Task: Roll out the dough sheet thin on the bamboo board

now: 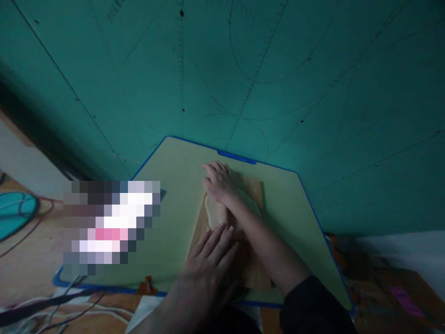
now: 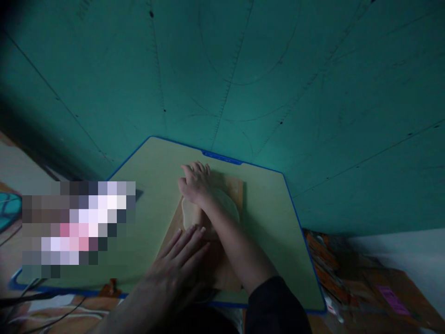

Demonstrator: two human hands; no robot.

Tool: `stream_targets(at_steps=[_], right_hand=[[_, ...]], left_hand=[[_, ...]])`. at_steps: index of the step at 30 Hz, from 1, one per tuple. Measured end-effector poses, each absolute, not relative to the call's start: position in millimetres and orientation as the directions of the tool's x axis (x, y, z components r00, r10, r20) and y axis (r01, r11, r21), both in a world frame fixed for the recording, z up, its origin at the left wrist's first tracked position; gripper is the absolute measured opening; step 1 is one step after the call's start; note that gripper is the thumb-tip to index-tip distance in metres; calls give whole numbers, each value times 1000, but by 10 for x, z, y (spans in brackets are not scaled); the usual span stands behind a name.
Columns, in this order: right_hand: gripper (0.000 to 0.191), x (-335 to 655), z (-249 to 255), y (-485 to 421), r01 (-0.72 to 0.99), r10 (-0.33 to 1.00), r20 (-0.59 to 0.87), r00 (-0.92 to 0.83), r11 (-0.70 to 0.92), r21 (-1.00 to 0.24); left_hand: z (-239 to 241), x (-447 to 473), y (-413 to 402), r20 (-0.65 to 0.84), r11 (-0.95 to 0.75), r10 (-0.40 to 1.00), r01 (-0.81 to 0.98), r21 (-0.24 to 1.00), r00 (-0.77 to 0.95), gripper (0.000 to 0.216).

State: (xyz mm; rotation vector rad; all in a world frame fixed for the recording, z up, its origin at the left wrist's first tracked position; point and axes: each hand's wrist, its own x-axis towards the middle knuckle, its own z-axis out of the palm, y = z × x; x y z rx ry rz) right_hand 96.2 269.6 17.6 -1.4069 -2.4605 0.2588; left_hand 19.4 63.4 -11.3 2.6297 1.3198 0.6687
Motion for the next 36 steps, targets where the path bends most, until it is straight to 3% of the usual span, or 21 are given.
stream_targets(at_steps=[3, 7, 15, 19, 25, 31, 36], right_hand=[[40, 893, 157, 2729, 795, 878, 201, -434, 478, -373], [37, 1024, 129, 2759, 819, 930, 147, -336, 366, -443], [41, 1594, 121, 2813, 874, 943, 48, -330, 324, -361], [44, 1465, 89, 2791, 870, 925, 21, -380, 365, -331], [47, 918, 125, 2569, 784, 830, 68, -554, 547, -292], [38, 709, 172, 2454, 774, 839, 171, -517, 543, -324], [34, 506, 180, 2359, 778, 877, 192, -441, 480, -405]], left_hand=[[-191, 154, 606, 295, -591, 802, 764, 259, 520, 65], [-195, 277, 693, 217, -628, 778, 744, 228, 590, 50], [-3, 969, 902, 338, -782, 622, 578, 232, 706, 28], [-6, 1053, 851, 337, -754, 654, 617, 225, 677, 32], [-9, 672, 588, 328, -712, 702, 642, 285, 632, 58], [-123, 328, 340, 269, -695, 717, 634, 340, 643, 69], [-162, 138, 198, 356, -676, 730, 693, 251, 584, 62]])
